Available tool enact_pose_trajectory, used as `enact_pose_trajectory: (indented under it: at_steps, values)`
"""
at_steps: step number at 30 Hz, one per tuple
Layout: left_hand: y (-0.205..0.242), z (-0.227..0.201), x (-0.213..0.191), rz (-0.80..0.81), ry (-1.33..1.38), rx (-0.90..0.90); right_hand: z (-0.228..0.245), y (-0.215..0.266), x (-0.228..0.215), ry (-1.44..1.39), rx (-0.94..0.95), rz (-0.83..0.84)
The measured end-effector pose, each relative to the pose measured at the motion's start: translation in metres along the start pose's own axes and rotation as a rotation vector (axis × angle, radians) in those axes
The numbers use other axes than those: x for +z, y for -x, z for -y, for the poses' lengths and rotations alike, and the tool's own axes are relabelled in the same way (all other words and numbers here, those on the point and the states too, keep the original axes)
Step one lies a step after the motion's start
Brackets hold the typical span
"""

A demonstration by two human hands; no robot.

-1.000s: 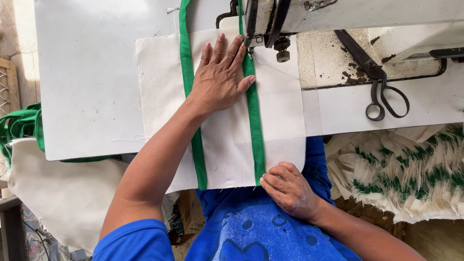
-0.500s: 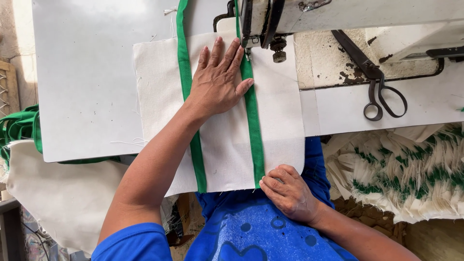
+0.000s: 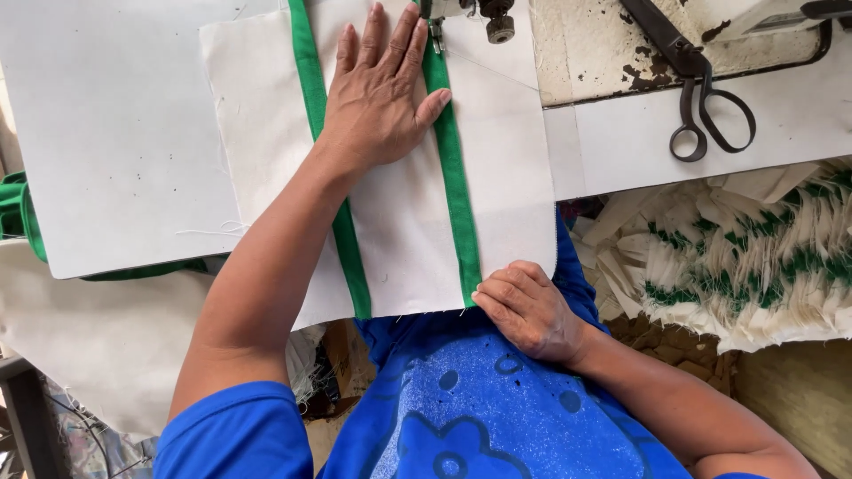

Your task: Sewing green fabric straps onto white tote bags using an industrial sewing machine.

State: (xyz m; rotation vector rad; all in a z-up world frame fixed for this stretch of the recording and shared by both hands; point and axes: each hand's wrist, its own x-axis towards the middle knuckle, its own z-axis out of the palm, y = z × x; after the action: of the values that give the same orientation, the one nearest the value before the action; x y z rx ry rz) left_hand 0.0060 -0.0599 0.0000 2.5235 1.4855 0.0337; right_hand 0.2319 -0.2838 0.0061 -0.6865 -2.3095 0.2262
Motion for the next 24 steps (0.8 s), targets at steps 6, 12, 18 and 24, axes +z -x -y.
enact_pose_trajectory:
  at_steps: [6, 12, 18, 24]
  values:
    - [0.006, 0.002, 0.007, -0.224, 0.046, 0.104, 0.000, -0.004, -0.004, 0.013, -0.056, 0.008]
    - [0.010, 0.001, 0.028, -0.406, 0.035, 0.179, 0.000, -0.003, -0.004, 0.046, -0.055, -0.008]
    - [0.019, -0.001, 0.023, -0.243, 0.116, 0.110, 0.001, 0.006, -0.001, 0.056, -0.040, 0.001]
    - [0.042, -0.015, 0.015, -0.210, 0.117, 0.119, -0.003, 0.012, 0.005, 0.027, -0.037, 0.023]
